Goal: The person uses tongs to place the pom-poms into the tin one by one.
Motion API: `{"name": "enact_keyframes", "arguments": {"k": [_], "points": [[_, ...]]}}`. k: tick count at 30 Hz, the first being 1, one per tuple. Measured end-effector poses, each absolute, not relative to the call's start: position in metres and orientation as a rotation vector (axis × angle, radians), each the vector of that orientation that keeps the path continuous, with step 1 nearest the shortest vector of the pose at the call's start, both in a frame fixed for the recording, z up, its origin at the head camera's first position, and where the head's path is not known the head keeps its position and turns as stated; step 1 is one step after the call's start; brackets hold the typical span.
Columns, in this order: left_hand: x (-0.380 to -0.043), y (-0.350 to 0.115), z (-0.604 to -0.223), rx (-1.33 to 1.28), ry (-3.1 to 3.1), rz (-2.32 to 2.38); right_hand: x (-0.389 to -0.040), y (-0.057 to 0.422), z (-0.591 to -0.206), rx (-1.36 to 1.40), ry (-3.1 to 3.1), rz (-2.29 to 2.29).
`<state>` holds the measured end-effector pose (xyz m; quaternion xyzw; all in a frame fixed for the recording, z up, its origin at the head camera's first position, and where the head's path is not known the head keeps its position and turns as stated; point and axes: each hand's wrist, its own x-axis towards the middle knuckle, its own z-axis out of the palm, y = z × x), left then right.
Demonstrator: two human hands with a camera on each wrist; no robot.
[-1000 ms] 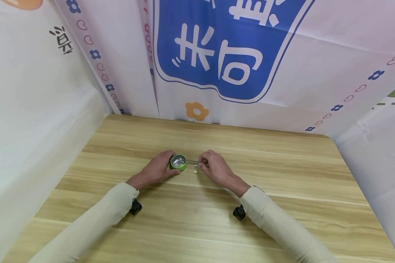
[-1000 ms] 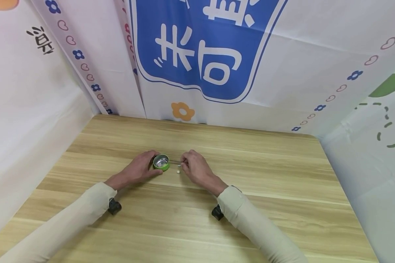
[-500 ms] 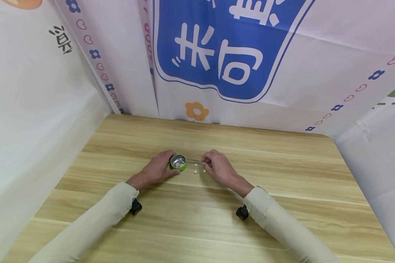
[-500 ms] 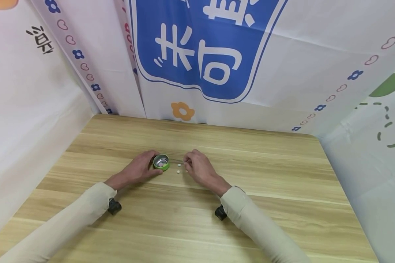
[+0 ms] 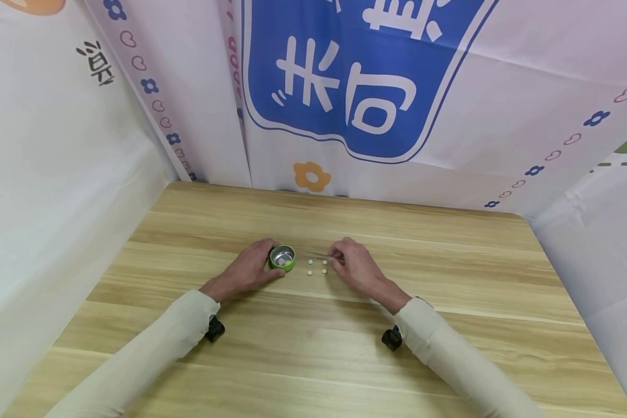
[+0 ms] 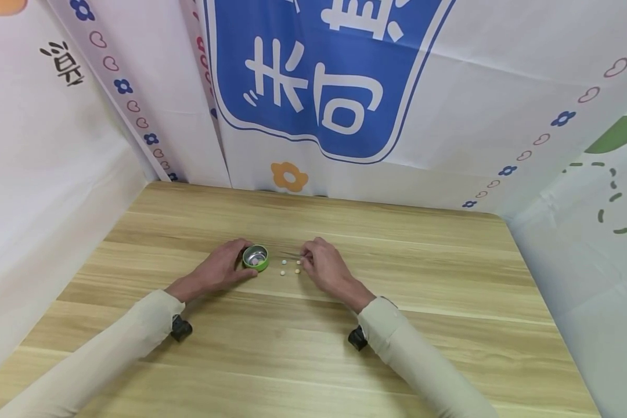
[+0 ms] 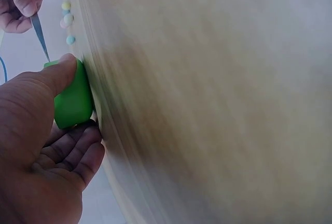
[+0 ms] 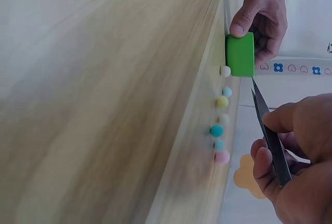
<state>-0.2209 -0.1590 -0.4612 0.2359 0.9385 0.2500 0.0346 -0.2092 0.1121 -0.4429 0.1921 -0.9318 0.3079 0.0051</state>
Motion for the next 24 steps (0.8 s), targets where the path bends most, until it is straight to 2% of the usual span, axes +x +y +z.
{"name": "enact_keyframes", "arguments": {"k": [24], "points": [[-0.219,-0.16,-0.46,0.712,2.881,0.786,-0.207,0.146,-0.448,0.496,-2.95,0.927]]}}
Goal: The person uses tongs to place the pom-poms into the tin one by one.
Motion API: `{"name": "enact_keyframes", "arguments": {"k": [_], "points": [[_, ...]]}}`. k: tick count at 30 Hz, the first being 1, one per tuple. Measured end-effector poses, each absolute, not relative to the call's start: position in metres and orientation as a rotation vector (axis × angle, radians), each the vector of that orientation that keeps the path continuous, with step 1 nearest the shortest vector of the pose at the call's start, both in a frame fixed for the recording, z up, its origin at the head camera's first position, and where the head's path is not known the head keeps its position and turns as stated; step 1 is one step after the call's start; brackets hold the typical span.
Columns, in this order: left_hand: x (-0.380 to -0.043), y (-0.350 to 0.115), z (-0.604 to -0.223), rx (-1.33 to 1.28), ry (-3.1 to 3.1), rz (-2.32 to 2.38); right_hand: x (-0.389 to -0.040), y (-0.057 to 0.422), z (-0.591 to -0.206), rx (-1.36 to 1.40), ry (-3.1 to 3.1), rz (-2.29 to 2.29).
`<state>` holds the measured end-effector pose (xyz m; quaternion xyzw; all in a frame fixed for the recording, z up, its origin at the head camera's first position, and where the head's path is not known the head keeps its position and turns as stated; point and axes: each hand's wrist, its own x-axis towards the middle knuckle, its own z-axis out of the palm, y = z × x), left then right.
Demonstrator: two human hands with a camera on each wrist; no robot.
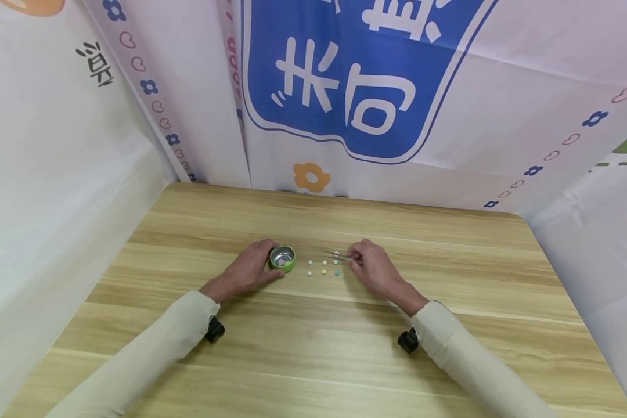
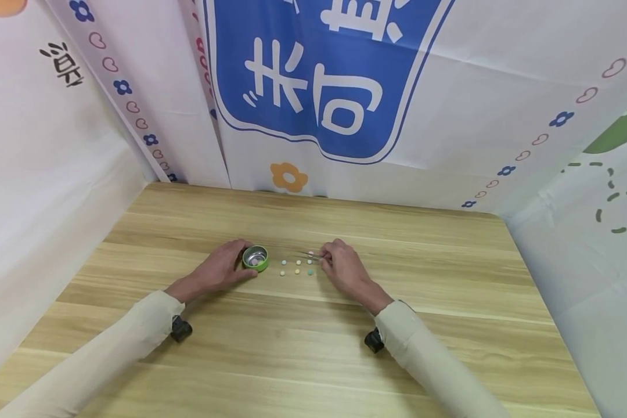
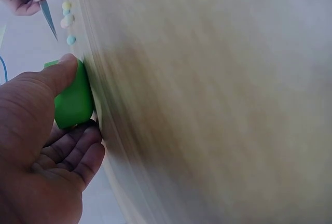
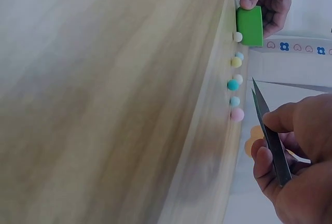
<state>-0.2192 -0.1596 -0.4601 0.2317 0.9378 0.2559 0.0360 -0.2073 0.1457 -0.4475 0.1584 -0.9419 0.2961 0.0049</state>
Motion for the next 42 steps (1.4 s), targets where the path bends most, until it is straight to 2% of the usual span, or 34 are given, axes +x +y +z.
{"name": "enact_keyframes", "arguments": {"k": [42], "points": [[-0.221,-0.16,-0.462,0.717,2.877,0.788,-0.206,0.172,-0.456,0.428,-2.955,0.888]]}}
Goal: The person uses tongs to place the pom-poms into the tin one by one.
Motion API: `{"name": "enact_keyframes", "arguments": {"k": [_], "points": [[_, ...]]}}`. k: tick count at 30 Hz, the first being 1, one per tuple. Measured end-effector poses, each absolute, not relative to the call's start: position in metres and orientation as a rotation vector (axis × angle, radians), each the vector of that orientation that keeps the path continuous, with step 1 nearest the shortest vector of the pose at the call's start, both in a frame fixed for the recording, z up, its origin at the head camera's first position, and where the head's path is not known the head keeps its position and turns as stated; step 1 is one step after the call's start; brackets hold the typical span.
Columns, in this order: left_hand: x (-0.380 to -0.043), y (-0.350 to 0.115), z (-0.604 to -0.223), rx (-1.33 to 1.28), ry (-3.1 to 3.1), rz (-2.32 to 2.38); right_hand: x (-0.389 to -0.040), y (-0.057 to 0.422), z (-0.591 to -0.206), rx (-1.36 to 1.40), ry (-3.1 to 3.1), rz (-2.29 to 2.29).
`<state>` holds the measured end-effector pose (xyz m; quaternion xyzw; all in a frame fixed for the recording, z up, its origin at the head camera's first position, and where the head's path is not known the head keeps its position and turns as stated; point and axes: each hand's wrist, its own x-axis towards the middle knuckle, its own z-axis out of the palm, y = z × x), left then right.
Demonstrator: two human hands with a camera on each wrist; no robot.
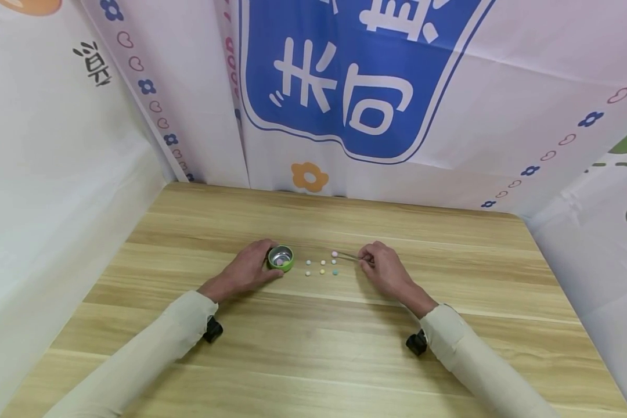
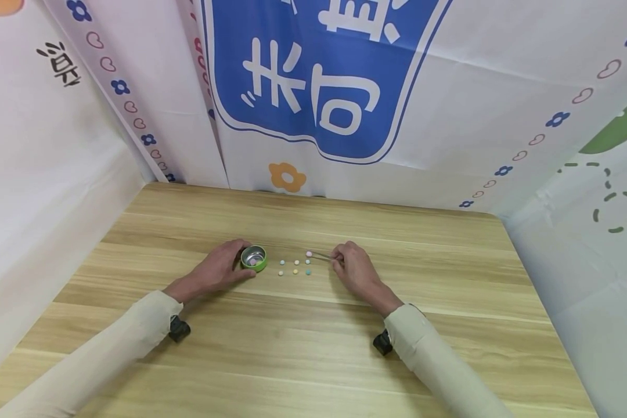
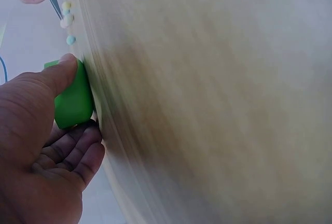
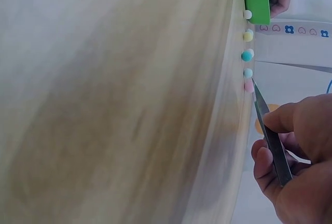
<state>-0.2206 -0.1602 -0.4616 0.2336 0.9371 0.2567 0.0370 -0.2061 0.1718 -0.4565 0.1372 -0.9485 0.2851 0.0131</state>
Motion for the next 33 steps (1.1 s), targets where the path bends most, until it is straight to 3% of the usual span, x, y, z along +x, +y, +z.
{"name": "enact_keyframes", "arguments": {"k": [33], "points": [[-0.2204,-0.1596,-0.4632,0.734,2.887,0.79,-0.2094,0.1737,-0.4641,0.431,-2.929,0.898]]}}
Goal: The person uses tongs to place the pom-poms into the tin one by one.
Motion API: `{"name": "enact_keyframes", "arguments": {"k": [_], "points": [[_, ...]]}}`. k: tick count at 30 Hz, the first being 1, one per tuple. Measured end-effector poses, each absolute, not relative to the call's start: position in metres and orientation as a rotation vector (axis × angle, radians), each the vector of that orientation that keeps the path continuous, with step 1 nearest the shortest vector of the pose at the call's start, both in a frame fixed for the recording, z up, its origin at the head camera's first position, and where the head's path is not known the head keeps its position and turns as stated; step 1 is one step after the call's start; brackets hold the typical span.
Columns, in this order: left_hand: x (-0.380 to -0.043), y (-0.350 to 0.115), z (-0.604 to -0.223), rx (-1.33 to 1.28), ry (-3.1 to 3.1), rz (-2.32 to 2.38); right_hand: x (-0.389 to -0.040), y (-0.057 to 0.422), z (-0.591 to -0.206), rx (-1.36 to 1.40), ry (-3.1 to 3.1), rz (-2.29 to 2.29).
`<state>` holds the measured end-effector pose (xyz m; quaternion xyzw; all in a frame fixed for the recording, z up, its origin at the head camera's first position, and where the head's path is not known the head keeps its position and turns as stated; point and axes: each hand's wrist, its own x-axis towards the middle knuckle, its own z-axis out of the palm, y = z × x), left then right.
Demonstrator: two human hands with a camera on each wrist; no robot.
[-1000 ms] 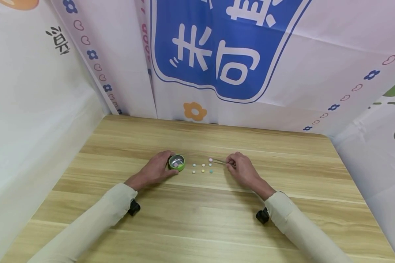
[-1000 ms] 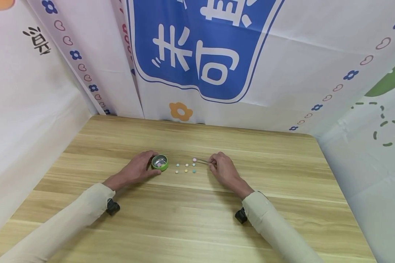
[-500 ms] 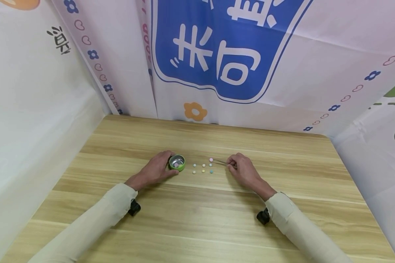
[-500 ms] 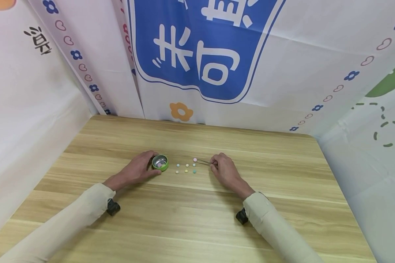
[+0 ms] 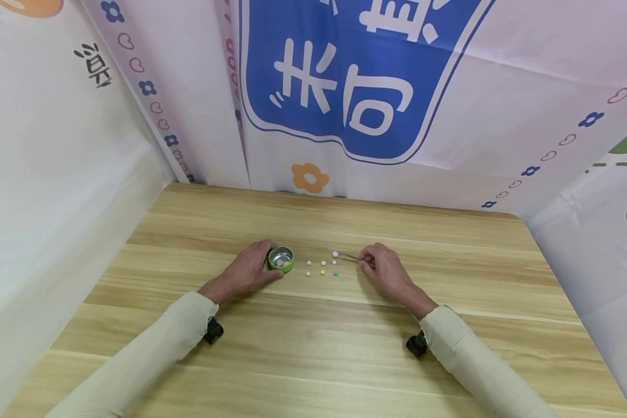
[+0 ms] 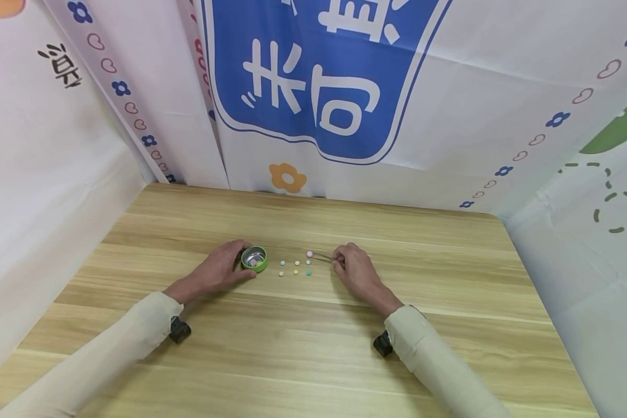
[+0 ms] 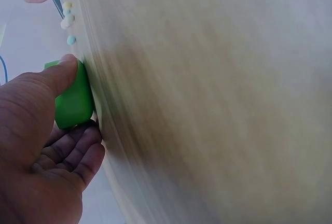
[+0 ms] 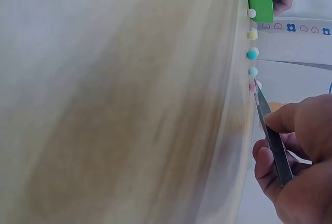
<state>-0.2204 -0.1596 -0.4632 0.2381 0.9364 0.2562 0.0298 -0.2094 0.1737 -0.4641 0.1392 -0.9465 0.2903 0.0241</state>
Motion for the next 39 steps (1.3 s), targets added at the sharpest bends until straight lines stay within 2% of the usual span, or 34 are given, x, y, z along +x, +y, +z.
{"name": "enact_keyframes", "arguments": {"k": [39], "points": [[-0.2206,-0.1606,-0.4632,0.755,2.889,0.794,-0.2087,0.1661,-0.4594,0.488,-2.923,0.924]]}}
